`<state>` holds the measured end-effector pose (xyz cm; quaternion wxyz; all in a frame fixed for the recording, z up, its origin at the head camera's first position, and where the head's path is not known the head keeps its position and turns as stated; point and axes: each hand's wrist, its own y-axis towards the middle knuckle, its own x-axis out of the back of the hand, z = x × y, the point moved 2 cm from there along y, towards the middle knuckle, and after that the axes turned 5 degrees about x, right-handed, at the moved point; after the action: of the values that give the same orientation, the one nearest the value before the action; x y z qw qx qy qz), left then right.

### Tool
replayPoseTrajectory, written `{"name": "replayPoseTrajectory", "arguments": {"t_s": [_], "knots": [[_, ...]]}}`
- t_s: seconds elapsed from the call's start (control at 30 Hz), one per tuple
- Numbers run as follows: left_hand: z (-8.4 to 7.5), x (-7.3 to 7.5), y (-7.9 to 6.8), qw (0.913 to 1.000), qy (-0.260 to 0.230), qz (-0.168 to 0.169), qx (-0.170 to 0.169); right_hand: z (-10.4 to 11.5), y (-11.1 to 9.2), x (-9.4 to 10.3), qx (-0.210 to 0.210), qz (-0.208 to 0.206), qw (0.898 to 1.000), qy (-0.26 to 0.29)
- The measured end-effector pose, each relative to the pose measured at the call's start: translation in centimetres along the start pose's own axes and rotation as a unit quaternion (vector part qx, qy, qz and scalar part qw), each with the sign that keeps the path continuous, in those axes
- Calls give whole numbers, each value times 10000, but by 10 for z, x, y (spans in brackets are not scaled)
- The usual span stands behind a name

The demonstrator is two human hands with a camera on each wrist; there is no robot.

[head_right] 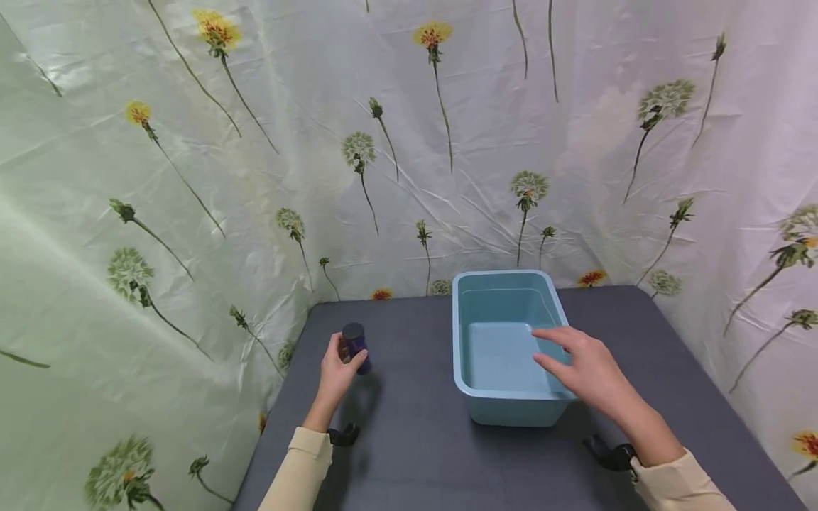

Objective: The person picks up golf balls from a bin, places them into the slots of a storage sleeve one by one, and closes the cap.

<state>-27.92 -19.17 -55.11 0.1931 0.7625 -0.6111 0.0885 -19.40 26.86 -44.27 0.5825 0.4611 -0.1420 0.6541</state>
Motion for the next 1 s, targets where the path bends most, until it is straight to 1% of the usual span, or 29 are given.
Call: {"name": "replayPoseTrajectory", "arguments": {"t_s": [0.13,0.3,0.43,0.53,0.6,0.67,0.8,0.9,1.0], "knots": [[16,3,4,9997,17,-204,126,-4,-4,1,-54,-38,9999,-113],[33,8,5,9993,4,-319,207,-7,-8,0,-94,-91,9999,-56],[44,8,4,9990,134,-328,289,-8,-8,1,-106,-160,9998,-79],[51,5,0,9985,230,-304,387,-9,-8,2,-108,-139,9998,-102],[56,2,-4,9983,192,-258,480,-10,-8,1,-98,-115,9998,-92],[59,1,-8,9981,131,-216,570,-10,-7,0,-73,-100,9999,-74],[62,-1,-12,9979,4,-124,630,-9,-8,-3,-59,-104,9999,-46],[63,-2,-13,9980,-21,-136,609,-9,-8,-3,-40,-107,9999,-68],[61,0,-14,9981,112,-211,568,-9,-9,-4,-17,-92,9999,-100]]}}
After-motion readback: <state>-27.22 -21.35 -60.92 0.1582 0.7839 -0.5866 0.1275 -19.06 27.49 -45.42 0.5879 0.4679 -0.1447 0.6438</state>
